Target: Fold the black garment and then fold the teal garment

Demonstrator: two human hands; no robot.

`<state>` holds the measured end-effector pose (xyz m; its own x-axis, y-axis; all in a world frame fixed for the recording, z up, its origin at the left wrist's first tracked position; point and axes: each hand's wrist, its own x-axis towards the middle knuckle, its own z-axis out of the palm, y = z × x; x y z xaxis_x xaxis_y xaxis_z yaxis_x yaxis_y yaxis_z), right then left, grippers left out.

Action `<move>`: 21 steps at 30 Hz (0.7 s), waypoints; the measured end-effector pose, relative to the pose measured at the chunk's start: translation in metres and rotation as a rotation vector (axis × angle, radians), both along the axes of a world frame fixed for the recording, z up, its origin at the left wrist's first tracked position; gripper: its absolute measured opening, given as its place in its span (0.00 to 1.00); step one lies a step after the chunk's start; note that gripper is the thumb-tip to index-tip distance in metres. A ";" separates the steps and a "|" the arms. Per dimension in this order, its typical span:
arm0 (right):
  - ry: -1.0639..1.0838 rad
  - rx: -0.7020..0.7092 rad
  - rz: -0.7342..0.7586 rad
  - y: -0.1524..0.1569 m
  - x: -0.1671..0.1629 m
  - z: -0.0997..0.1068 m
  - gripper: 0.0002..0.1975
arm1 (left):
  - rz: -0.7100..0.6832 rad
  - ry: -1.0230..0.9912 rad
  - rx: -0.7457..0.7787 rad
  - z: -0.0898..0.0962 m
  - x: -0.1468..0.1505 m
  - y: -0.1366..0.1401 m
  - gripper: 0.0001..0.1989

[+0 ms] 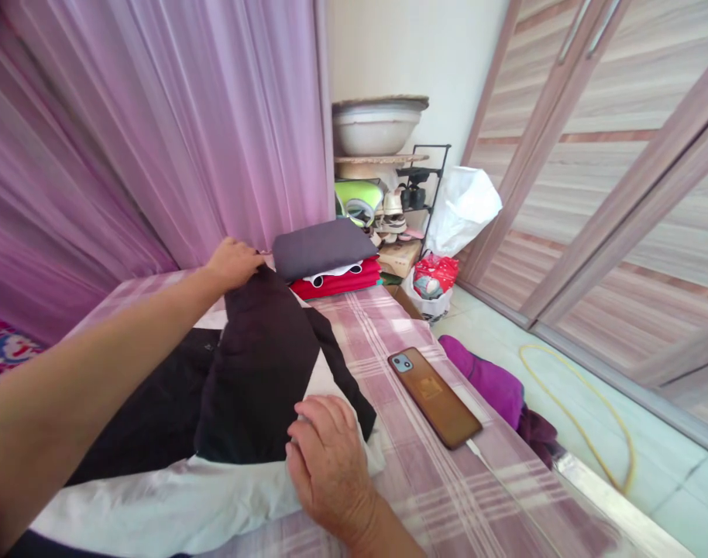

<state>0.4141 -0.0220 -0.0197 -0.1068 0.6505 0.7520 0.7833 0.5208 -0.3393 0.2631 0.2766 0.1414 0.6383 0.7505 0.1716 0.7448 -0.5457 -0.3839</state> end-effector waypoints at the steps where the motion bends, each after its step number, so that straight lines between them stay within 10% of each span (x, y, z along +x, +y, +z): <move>1: -0.005 -0.019 -0.019 0.002 -0.001 -0.002 0.10 | 0.031 -0.030 0.015 0.007 -0.008 0.001 0.16; 7: -0.046 -0.132 -0.131 0.013 -0.006 -0.014 0.13 | 0.179 -0.172 0.076 -0.001 -0.022 -0.020 0.22; 16: -0.154 -0.180 -0.165 0.012 -0.002 -0.015 0.12 | -0.171 -0.292 -0.284 -0.111 -0.063 -0.211 0.30; 21: -0.285 -0.224 -0.182 0.015 -0.003 -0.002 0.12 | -0.043 -0.379 -0.420 -0.151 -0.077 -0.234 0.32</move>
